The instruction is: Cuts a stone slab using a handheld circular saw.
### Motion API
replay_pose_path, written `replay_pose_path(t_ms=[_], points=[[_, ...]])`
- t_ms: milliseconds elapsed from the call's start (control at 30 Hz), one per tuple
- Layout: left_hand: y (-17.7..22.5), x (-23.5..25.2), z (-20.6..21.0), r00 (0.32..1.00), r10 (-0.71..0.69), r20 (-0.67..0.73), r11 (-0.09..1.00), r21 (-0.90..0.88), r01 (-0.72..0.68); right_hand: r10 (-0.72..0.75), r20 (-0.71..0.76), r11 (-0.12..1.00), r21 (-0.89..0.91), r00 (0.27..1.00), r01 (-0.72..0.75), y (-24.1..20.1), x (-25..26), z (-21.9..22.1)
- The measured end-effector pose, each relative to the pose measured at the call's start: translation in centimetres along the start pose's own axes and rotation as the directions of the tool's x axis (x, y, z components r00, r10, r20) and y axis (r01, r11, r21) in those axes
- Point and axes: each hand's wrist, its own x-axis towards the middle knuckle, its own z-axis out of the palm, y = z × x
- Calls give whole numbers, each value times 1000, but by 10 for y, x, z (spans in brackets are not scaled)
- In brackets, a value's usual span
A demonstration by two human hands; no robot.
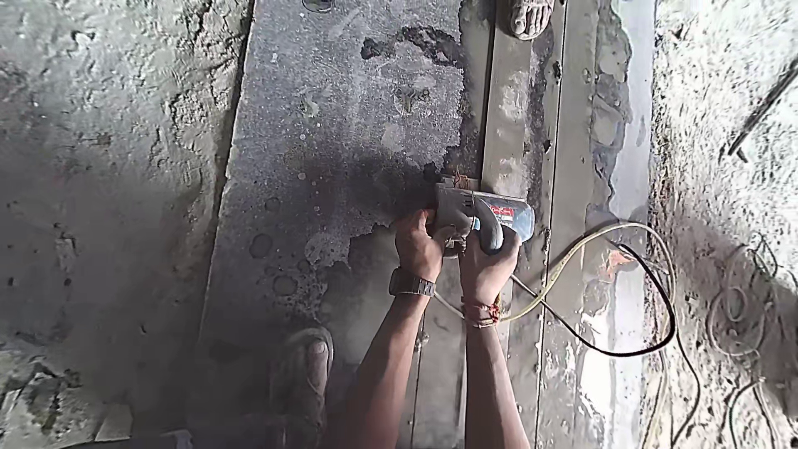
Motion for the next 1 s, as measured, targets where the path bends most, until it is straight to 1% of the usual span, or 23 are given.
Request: replay_pose_path(t_ms=[133,267,467,667,833,1000], points=[[3,3,-1,999,-24,30,1000,-10,24,-1,2,1000,5,1000,1,-1,1,1],[4,5,0,1000,26,5,1000,3,-26,-10,-8,1000,6,1000,10,-2,3,3],[8,9,0,1000,7,18,1000,15,-8,-4,-4,1000,-11,1000,4,-6,5,4],[9,13,2,999,32,1,999,20,-32,-13,-13,1000,-16,1000,13,-7,8,7],[11,16,2,999,34,5,999,29,-34,8,-11,1000,-24,1000,-8,-10,11,9],[13,19,3,999,35,13,999,29,-35,-18,-32,999,-35,999,17,-9,13,11]])
